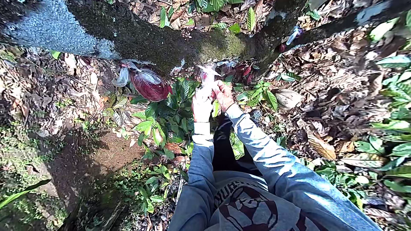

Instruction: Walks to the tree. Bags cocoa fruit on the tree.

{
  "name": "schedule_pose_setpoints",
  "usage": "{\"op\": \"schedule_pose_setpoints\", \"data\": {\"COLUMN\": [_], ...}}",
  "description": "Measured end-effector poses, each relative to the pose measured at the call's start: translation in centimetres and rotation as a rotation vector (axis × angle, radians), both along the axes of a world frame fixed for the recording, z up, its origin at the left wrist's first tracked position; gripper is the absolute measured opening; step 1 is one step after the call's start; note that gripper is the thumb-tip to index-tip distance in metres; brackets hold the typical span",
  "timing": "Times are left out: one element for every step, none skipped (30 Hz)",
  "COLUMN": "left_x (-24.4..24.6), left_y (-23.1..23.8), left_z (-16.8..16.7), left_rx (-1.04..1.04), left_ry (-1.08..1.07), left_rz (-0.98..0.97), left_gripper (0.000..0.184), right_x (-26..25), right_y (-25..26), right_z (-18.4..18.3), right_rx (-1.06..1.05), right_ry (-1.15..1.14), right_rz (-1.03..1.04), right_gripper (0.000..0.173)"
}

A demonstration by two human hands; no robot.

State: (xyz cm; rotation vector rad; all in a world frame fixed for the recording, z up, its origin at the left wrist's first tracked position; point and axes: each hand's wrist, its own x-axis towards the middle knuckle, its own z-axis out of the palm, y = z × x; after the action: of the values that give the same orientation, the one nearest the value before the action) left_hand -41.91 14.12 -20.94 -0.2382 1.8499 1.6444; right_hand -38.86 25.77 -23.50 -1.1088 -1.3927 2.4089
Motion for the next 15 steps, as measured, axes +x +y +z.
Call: {"op": "schedule_pose_setpoints", "data": {"left_x": [-0.1, -0.3, -0.5, -0.7, -0.8, -0.8, -0.8, -1.0, -1.2, -1.6, -1.8, -1.8, -2.2, -2.5, -2.7], "left_y": [-0.1, -0.4, -0.6, -0.3, -0.2, -0.3, -0.3, -0.3, -0.2, 0.2, 0.4, 0.4, 0.7, 1.0, 1.2], "left_z": [-0.2, -0.2, 0.0, 0.3, 0.8, 1.4, 2.0, 2.2, 2.0, 1.5, 1.0, 0.7, 0.0, -0.3, -0.4], "left_rx": [0.082, 0.168, 0.219, 0.224, 0.158, 0.043, -0.065, -0.123, -0.142, -0.13, -0.135, -0.153, -0.156, -0.174, -0.196], "left_ry": [-0.034, -0.103, -0.173, -0.227, -0.237, -0.207, -0.171, -0.141, -0.099, -0.055, -0.018, 0.023, 0.053, 0.077, 0.106], "left_rz": [0.032, 0.062, 0.087, 0.11, 0.069, -0.012, -0.096, -0.162, -0.196, -0.195, -0.192, -0.202, -0.191, -0.198, -0.213], "left_gripper": [0.033, 0.038, 0.042, 0.046, 0.054, 0.06, 0.062, 0.059, 0.05, 0.036, 0.029, 0.027, 0.026, 0.026, 0.027], "right_x": [0.0, 0.1, 0.1, 0.2, 0.3, 0.4, 0.5, 0.5, 0.4, 0.4, 0.5, 0.5, 0.5, 0.4, 0.3], "right_y": [0.2, 0.4, 0.5, 0.6, 0.6, 0.6, 0.6, 0.6, 0.7, 0.7, 0.8, 0.8, 0.7, 0.7, 0.6], "right_z": [0.1, 0.3, 0.3, 0.2, 0.0, -0.2, -0.2, -0.2, -0.2, -0.4, -0.6, -0.7, -0.9, -1.0, -1.1], "right_rx": [-0.024, -0.044, -0.059, -0.065, -0.064, -0.061, -0.061, -0.049, -0.018, 0.034, 0.084, 0.114, 0.124, 0.112, 0.079], "right_ry": [0.012, 0.022, 0.039, 0.05, 0.05, 0.04, 0.023, 0.002, -0.02, -0.042, -0.06, -0.073, -0.078, -0.073, -0.057], "right_rz": [-0.023, -0.03, -0.03, -0.024, -0.017, -0.011, -0.008, -0.008, -0.011, -0.01, 0.0, 0.009, 0.01, -0.002, -0.024], "right_gripper": [0.016, 0.016, 0.015, 0.014, 0.013, 0.012, 0.011, 0.014, 0.015, 0.016, 0.018, 0.02, 0.021, 0.022, 0.022]}}
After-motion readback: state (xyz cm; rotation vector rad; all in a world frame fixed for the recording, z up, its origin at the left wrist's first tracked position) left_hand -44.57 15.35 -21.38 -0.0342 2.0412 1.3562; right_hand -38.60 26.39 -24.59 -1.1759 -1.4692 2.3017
